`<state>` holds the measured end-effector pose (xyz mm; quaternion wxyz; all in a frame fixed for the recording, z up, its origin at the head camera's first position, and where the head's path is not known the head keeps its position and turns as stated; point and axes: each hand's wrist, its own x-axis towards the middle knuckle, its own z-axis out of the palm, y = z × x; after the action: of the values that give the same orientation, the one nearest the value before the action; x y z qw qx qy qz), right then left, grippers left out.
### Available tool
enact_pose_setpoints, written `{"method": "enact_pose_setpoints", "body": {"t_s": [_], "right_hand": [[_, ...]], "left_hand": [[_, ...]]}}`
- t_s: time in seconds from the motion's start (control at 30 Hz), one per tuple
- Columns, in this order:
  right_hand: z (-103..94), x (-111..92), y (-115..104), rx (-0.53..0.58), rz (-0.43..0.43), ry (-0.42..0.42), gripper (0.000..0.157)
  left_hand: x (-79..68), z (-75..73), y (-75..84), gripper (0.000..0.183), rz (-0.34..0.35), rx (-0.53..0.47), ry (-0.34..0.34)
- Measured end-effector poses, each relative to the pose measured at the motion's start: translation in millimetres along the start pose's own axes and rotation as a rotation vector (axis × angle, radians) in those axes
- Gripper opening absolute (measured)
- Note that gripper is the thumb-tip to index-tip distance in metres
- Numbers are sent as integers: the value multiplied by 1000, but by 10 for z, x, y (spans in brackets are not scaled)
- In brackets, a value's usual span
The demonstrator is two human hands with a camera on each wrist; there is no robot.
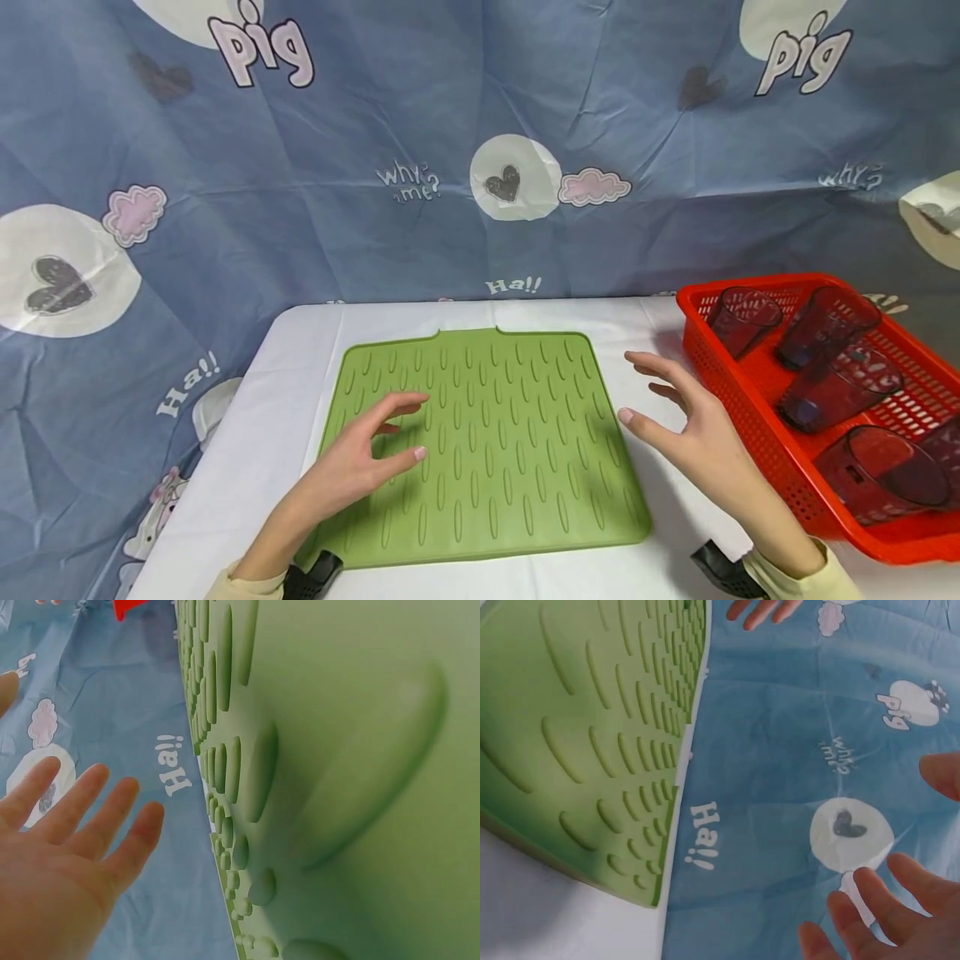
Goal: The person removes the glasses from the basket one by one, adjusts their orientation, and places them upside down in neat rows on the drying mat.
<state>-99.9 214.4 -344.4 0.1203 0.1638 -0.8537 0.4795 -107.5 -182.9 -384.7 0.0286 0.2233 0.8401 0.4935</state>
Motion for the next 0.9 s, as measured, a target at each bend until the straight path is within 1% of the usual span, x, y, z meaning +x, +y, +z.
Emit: {"method": "enact_pose_setpoints", "body": {"t_s": [0.23, 0.37, 0.63, 0.9], "right_hand": [[-29, -7, -46, -15, -22, 3, 63], [-42, -17, -75, -26, -37, 5, 63], [-81, -20, -144, -40, -99, 21, 66], [-108, -16, -171, -46, -114, 25, 68]], "left_hand": [[-2, -4, -14, 60, 6, -19, -26], [-7, -4, -17, 59, -4, -26, -33], [-7, 3, -20, 57, 11, 26, 6], [-9, 11, -14, 58, -1, 34, 6]]}}
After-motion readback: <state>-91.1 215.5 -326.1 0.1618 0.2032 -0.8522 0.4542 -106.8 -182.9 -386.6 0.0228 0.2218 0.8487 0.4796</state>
